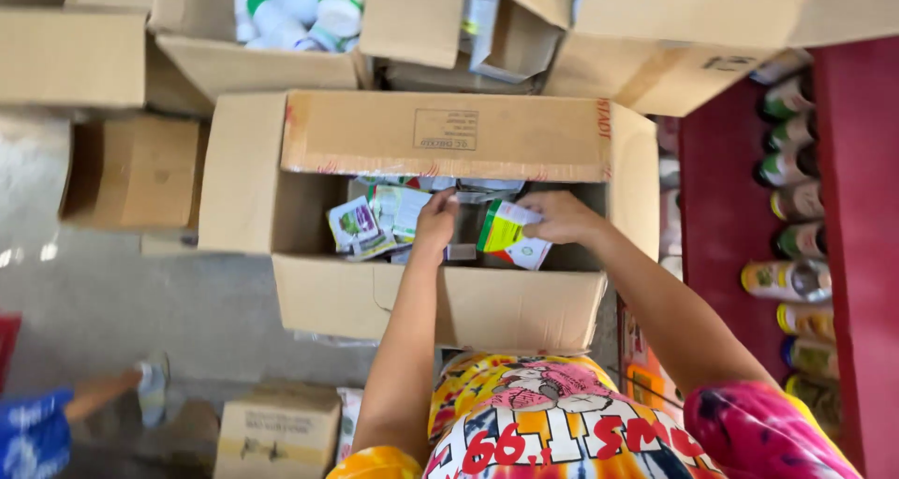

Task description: Organizing and shelving various agricultural chemical products from boxes.

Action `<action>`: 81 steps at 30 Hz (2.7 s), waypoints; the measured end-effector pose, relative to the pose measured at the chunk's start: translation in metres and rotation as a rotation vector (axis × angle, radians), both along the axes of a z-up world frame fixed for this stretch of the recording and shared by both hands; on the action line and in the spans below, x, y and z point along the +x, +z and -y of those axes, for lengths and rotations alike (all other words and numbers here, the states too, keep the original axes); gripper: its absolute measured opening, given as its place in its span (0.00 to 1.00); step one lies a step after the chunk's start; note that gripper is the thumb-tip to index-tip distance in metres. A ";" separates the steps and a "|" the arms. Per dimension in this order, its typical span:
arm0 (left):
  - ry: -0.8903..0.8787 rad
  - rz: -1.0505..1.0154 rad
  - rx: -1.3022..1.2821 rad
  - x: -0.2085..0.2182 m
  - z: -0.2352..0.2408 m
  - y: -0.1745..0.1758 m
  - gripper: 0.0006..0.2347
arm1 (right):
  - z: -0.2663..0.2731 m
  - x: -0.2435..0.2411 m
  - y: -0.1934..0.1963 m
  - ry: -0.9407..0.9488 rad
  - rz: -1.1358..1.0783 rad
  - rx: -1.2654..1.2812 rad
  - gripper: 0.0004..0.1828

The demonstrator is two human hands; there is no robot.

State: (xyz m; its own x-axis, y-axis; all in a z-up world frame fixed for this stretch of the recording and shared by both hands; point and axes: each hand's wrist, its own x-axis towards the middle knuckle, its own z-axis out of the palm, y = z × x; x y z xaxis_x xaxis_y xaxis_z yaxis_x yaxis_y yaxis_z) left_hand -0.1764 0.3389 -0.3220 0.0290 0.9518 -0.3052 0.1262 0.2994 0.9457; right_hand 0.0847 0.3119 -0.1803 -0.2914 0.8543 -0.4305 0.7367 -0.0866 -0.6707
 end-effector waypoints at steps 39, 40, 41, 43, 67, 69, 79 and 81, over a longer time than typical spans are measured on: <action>-1.436 0.960 -0.256 0.269 0.475 0.350 0.28 | 0.662 0.085 0.225 -1.577 -0.837 1.421 0.21; -1.465 0.964 -0.264 0.275 0.486 0.353 0.28 | 0.675 0.084 0.227 -1.592 -0.818 1.445 0.21; -1.531 0.917 -0.218 0.280 0.497 0.356 0.30 | 0.687 0.083 0.229 -1.617 -0.761 1.466 0.22; -1.626 0.870 -0.178 0.289 0.517 0.360 0.32 | 0.708 0.081 0.232 -1.662 -0.687 1.509 0.23; -1.946 0.890 -0.147 0.377 0.599 0.400 0.33 | 0.761 0.054 0.230 -1.856 -0.292 1.485 0.32; -1.957 0.941 0.188 0.377 0.622 0.413 0.31 | 0.781 0.052 0.245 -1.811 -0.171 1.570 0.32; -1.877 0.999 0.796 0.400 0.770 0.465 0.30 | 0.952 0.089 0.305 -1.870 0.335 1.507 0.36; -1.855 0.959 0.838 0.411 0.797 0.471 0.29 | 0.972 0.090 0.334 -1.833 0.527 1.387 0.34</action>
State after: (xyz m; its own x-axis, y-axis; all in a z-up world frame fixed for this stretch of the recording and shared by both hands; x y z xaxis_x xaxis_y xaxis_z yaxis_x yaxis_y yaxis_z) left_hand 0.2346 -0.4581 0.1493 0.6067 -0.4287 0.6694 -0.7225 0.0539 0.6893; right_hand 0.1745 -0.6600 0.1536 0.7154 -0.2564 0.6500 0.5145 -0.4360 -0.7383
